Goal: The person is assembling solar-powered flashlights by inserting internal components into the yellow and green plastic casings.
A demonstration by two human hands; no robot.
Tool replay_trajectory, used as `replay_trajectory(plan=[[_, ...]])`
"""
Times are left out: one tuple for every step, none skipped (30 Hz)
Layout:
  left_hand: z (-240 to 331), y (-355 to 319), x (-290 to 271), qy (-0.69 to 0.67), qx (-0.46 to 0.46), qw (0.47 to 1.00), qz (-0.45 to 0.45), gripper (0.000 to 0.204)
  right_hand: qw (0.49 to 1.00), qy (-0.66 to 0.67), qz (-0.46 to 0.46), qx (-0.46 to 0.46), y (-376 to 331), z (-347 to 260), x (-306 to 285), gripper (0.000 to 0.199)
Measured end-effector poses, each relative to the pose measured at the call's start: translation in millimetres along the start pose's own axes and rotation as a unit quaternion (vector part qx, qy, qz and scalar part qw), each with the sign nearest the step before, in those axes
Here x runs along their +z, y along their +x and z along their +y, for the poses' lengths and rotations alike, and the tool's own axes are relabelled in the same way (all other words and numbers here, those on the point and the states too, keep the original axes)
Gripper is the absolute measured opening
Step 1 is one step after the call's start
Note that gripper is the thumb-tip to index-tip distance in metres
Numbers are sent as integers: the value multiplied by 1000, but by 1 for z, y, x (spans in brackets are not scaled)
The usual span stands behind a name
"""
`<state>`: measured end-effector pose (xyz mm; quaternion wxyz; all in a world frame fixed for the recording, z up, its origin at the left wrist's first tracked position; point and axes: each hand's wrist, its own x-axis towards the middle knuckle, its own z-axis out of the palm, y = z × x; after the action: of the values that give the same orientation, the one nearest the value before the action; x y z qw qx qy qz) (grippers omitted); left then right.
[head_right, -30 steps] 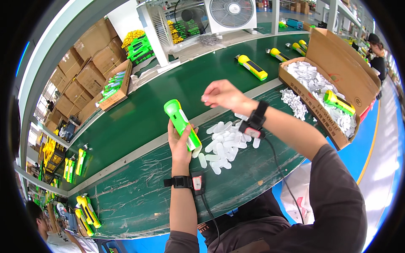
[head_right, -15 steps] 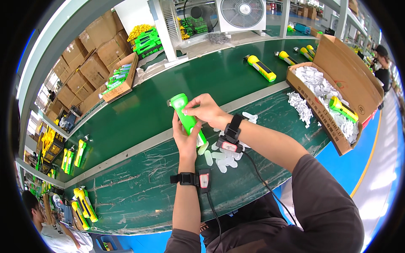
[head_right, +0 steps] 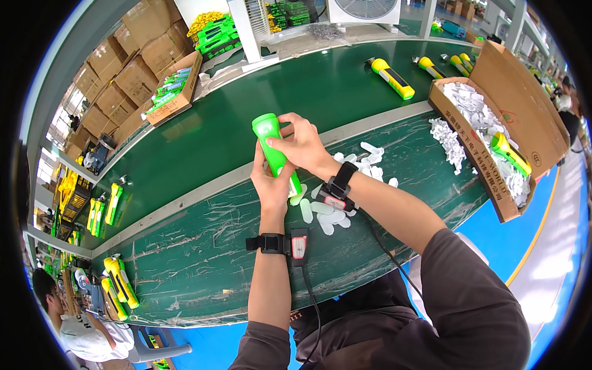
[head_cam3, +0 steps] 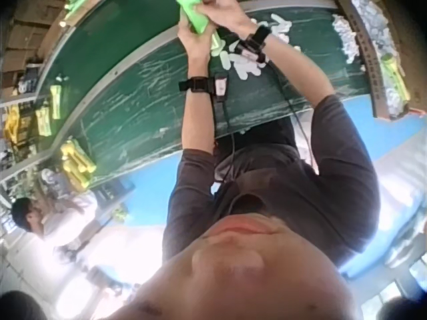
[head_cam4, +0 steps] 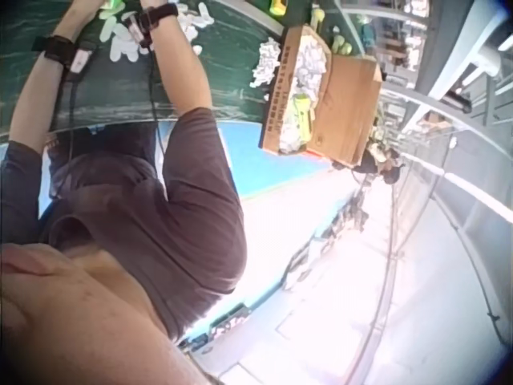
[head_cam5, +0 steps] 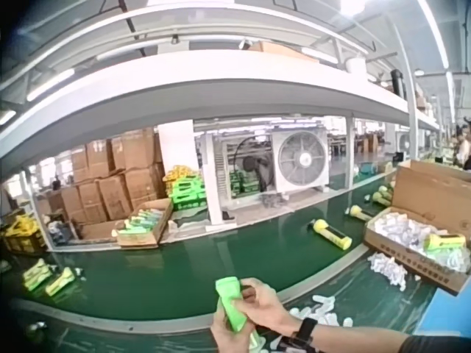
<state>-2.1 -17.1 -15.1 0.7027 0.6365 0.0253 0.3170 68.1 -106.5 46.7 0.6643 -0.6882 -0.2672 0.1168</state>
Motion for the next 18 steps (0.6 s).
replay_trajectory(plan=[[1,-1,0,9,-1,1000,4,76,1000,4,0,-1,-1,0,0,53],[2,-2,1,17,-1,1000,7,76,1000,4,-1,5,-2,0,0,52],[5,-1,2,22,2,1000,5,76,1000,6,-3,8,-2,-2,-1,52],[9,-2,4,9,6,1000,1,77,1000,10,-2,5,-3,-5,-4,52],[12,-2,7,-4,10,1000,-4,77,999,34,-17,2,-5,-8,-9,52],[18,-4,9,-29,-11,1000,-3,77,998,59,-34,0,-7,-12,-12,52],[20,-5,9,-26,-8,1000,-2,77,997,62,-35,-3,-7,-13,-12,52],[21,-4,9,-32,-13,999,-6,77,998,55,-33,-2,-6,-14,-11,52],[21,-4,11,-41,-22,999,-13,77,999,47,-26,0,-5,-12,-14,53],[22,-4,13,-40,-22,999,-17,77,999,48,-22,0,-5,-11,-16,53],[23,-4,15,-43,-33,998,-15,77,999,41,-16,0,-4,-8,-17,52],[25,-4,14,-44,-44,998,-10,77,999,35,-13,1,-3,-8,-16,52],[23,-4,14,-41,-44,998,-11,77,999,38,-13,1,-3,-8,-16,52],[21,-3,13,-41,-34,998,-20,77,1000,27,-9,2,-4,-8,-16,52],[20,-3,12,-42,-24,998,-28,77,1000,15,-5,3,-5,-10,-16,52],[18,-3,10,-41,-24,998,-28,77,1000,17,-5,3,-4,-11,-16,52],[16,-2,9,-38,-24,999,-29,77,1000,9,-4,3,-3,-12,-15,52],[16,-2,10,-37,-24,999,-30,77,1000,0,-3,3,-3,-12,-16,53]])
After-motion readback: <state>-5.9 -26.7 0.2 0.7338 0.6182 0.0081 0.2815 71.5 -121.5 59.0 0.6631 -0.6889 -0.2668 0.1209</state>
